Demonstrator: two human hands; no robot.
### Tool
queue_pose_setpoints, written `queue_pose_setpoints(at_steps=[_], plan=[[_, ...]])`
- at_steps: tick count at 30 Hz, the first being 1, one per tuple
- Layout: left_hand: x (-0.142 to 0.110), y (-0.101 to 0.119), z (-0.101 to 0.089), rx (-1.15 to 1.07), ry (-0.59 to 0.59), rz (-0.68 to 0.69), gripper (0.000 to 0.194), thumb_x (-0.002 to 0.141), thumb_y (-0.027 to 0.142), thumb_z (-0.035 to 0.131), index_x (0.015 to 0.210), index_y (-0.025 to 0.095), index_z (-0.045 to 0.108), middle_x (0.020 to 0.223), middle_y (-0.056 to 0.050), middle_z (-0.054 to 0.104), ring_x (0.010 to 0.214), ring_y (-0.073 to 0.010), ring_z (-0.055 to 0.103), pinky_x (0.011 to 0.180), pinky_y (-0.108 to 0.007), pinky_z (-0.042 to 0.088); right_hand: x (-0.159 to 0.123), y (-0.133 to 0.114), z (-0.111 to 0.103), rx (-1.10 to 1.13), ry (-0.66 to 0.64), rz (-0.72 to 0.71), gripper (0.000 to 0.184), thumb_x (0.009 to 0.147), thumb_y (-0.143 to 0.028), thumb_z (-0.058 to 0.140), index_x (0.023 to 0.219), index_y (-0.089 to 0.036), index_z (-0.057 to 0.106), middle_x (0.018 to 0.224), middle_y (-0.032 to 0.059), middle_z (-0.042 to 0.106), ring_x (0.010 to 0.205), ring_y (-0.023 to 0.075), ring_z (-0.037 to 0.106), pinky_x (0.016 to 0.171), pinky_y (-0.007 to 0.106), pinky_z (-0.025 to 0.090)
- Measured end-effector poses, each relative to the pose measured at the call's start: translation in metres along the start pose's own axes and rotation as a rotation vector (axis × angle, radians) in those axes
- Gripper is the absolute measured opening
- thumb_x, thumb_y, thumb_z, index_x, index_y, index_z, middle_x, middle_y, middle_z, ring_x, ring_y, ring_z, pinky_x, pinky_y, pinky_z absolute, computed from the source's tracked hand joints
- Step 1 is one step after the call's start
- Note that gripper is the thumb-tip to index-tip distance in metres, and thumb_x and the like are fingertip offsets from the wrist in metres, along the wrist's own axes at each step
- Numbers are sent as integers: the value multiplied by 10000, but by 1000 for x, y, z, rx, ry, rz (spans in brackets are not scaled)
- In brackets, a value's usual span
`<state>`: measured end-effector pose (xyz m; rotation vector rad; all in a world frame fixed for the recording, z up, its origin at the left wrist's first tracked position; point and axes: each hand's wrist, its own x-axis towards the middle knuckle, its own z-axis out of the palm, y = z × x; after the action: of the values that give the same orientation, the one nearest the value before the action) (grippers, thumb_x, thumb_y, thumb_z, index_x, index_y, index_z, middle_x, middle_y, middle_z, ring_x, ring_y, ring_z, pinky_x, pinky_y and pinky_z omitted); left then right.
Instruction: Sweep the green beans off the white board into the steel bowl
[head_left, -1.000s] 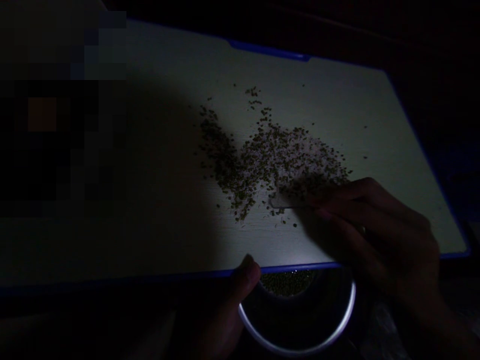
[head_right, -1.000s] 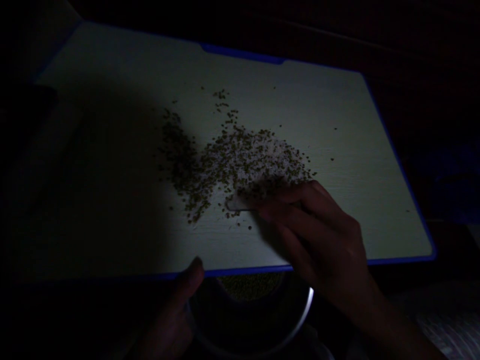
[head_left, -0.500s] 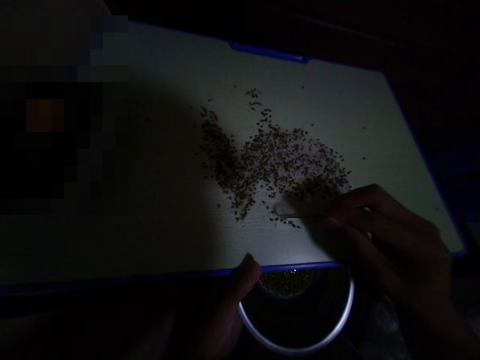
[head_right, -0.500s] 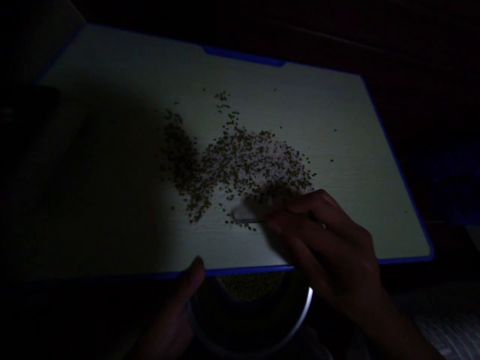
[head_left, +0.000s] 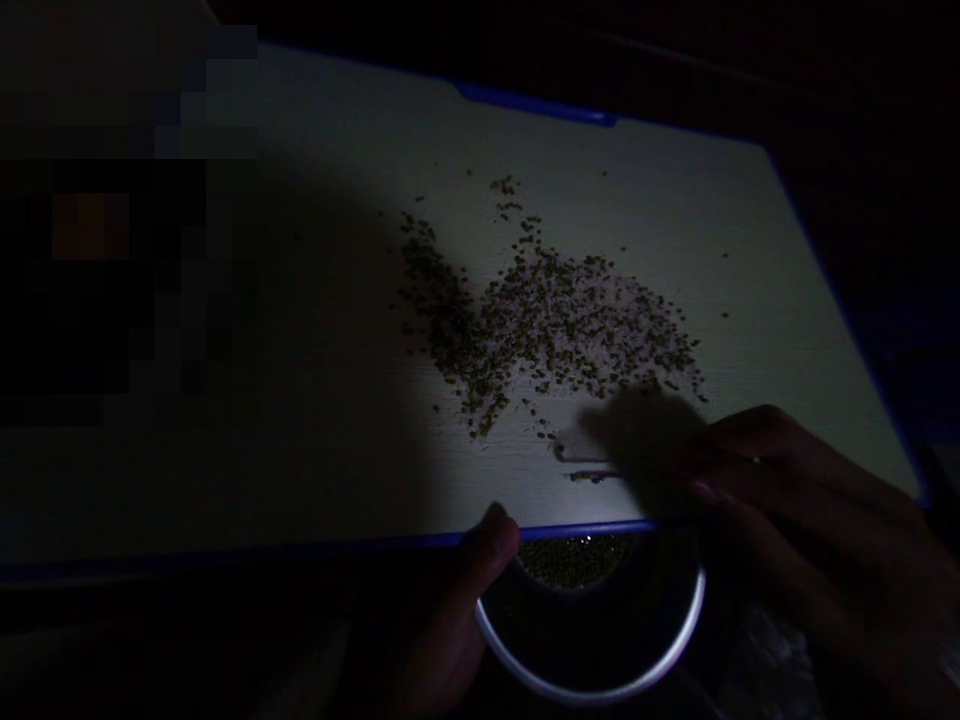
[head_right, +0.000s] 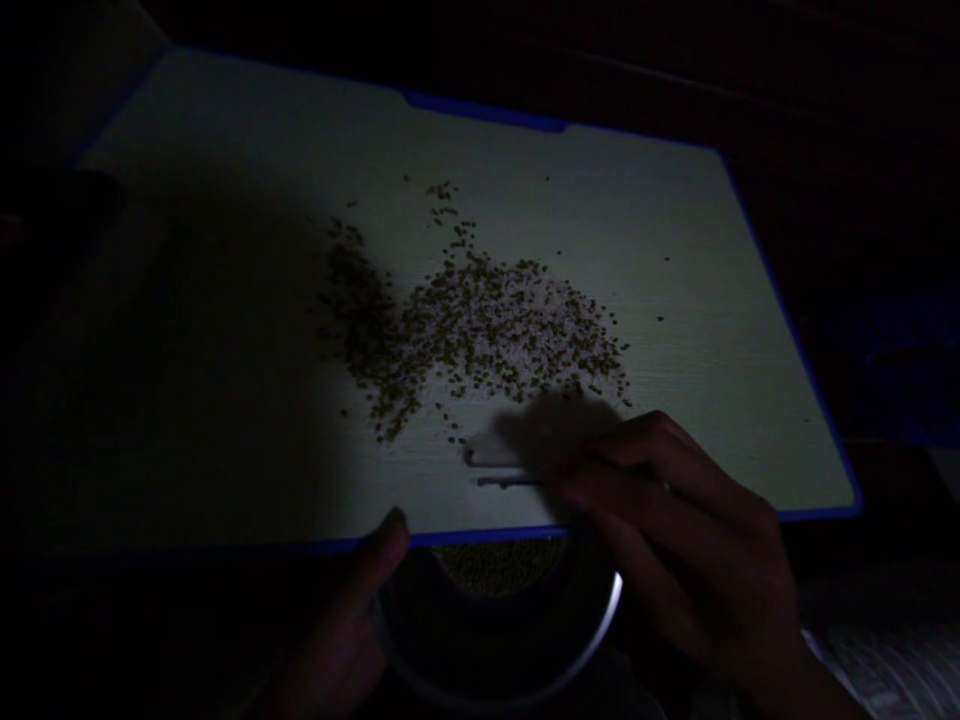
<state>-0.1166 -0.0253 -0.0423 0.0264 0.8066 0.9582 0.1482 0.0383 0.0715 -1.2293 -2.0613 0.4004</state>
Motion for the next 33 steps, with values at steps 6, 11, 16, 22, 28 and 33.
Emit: queue_pose_setpoints(at_steps=[6, 11, 16, 22, 28, 33], plan=[[-3, -4, 10, -31, 150, 13, 711, 1011, 464, 910, 1672, 334, 685, 1639, -75, 784, 1745, -383, 458, 1474, -595, 322, -11, 5, -5, -63, 140, 154, 156, 1010, -116, 837, 1007, -272, 844, 929, -1, 831, 718, 168, 769, 645, 295, 652], [1, -10, 6, -43, 172, 61, 664, 1033, 504, 881, 1640, 302, 702, 1592, -84, 817, 1733, -382, 473, 1471, -587, 321, -22, 10, -11, -42, 37, 130, 181, 1021, -109, 804, 1097, -263, 860, 997, 12, 843, 812, 169, 820, 630, 253, 643], [2, -5, 9, -19, 174, 70, 772, 968, 470, 960, 1671, 344, 666, 1656, -50, 775, 1740, -393, 461, 1456, -600, 365, -34, 12, -19, -40, -10, 93, 288, 1021, -68, 752, 1205, -262, 857, 1042, 44, 835, 906, 200, 835, 680, 274, 670], [3, -2, 11, -20, 120, 35, 605, 914, 499, 1003, 1475, 360, 823, 1604, -12, 812, 1713, -391, 514, 1445, -564, 391, -32, 16, -27, -37, -3, 38, 279, 1065, -106, 691, 1210, -267, 867, 1106, 69, 847, 959, 215, 841, 671, 271, 711], [2, -3, 11, 24, 88, 44, 598, 946, 521, 970, 1499, 350, 819, 1422, -32, 904, 1716, -357, 515, 1456, -524, 363, -34, 12, -18, -7, -95, 42, 342, 1100, -145, 636, 1327, -274, 859, 1096, 58, 841, 844, 179, 850, 721, 282, 730], [1, -5, 8, -14, 133, 16, 793, 901, 542, 1001, 1623, 370, 720, 1655, -12, 775, 1702, -411, 530, 1442, -573, 404, -43, 8, -9, -83, -59, -26, 422, 1061, -110, 681, 1404, -295, 842, 1208, 66, 892, 937, 224, 880, 859, 359, 775]])
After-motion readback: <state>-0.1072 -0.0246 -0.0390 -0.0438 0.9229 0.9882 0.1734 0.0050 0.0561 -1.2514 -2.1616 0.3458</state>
